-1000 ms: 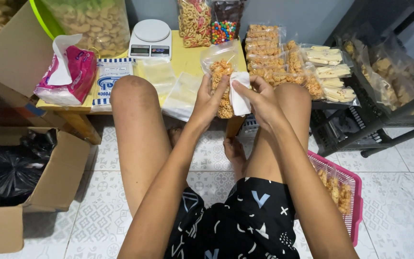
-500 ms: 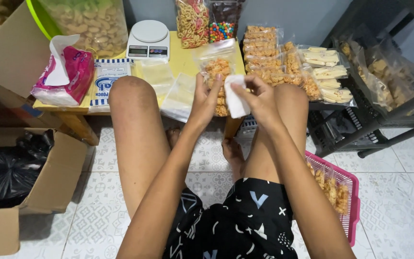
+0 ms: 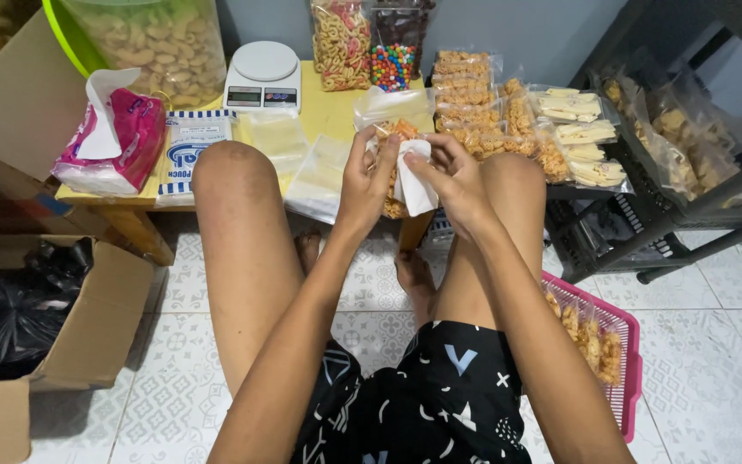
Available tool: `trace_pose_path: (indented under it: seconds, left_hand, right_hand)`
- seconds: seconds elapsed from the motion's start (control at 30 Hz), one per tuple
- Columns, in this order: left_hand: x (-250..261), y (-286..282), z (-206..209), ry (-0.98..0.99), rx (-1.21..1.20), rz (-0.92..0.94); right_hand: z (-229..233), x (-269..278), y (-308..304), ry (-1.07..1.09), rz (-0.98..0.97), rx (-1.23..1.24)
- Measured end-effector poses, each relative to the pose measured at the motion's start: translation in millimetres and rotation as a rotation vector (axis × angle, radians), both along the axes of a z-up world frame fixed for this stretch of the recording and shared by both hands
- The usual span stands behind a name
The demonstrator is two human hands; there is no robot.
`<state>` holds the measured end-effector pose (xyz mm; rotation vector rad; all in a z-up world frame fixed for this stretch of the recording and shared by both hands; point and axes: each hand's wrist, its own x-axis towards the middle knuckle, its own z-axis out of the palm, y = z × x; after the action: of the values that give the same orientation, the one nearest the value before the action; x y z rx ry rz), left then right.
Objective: Manual labeling of snack bags by applying stickers and organizing them on a workspace.
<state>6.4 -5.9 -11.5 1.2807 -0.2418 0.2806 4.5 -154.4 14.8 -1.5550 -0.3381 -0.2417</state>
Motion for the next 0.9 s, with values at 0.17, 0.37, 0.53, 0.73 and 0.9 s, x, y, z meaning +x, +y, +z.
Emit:
trace_pose_path:
  seconds: [0.17,0.37,0.53,0.73,0.9]
  left_hand:
    - [6,1,-1,0.001,-0.152,-0.011]
    - [0,-5,7,0.062,-0.220,-0.079]
    - [-3,2,11,0.098,0.121,-0.064]
    - [9,-7,2,0.096,-0.233,-0.051]
    - [-16,-11,30,0.104,-0.182,-0.096]
  right_hand:
    - [2,-7,6,0.020,0.007,0.086]
    - [16,-18,9,0.073,-0.011,0.141]
    - [15,-17,11,0.117,-0.079,0.174]
    - [13,-15,3,0.008,-0.001,0.056]
    - [25,-23,11,0.160,-0.093,0.080]
